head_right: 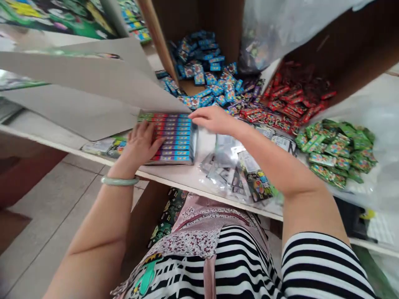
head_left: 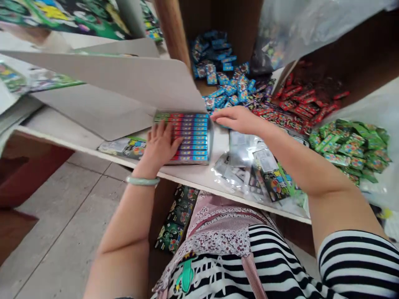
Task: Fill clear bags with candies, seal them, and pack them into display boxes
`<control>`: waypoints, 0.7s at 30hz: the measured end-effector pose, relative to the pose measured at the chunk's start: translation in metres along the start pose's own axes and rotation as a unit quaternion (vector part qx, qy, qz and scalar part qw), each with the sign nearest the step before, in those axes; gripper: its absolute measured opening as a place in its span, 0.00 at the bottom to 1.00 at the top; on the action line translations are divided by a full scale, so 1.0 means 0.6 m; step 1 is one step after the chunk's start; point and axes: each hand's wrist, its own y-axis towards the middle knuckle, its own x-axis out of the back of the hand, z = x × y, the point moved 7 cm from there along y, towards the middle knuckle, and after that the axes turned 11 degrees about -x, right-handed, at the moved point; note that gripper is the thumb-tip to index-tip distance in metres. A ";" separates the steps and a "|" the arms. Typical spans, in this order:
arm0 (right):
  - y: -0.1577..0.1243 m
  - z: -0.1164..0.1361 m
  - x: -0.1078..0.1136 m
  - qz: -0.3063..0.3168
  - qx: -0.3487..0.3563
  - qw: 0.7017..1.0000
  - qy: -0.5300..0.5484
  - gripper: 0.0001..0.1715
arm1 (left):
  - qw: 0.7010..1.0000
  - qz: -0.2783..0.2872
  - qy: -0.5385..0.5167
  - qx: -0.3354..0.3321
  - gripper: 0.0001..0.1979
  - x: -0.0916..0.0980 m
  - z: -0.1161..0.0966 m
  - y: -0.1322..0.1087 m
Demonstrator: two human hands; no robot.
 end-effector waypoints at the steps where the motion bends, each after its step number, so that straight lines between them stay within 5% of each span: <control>1: -0.050 -0.020 0.043 -0.039 -0.032 0.998 0.026 0.15 | 0.999 -0.040 -0.013 -0.009 0.35 0.010 -0.008 -0.006; 5: -0.300 -0.117 0.186 -0.249 -0.189 0.948 0.064 0.13 | 0.963 -0.164 -0.129 -0.168 0.23 0.034 -0.103 -0.043; 9: -0.555 -0.201 0.226 -0.412 -0.302 0.857 0.064 0.12 | 0.893 -0.062 -0.263 -0.360 0.19 -0.020 -0.254 -0.061; 12: -0.688 -0.249 0.193 -0.412 -0.406 0.815 0.001 0.10 | 0.842 0.043 -0.284 -0.457 0.14 -0.079 -0.369 -0.060; 16: -0.783 -0.281 0.130 -0.367 -0.488 0.790 -0.060 0.12 | 0.785 0.134 -0.273 -0.539 0.13 -0.131 -0.499 -0.059; 21: -0.794 -0.296 0.075 -0.276 -0.472 0.826 -0.136 0.33 | 0.764 0.164 -0.206 -0.589 0.14 -0.157 -0.622 -0.045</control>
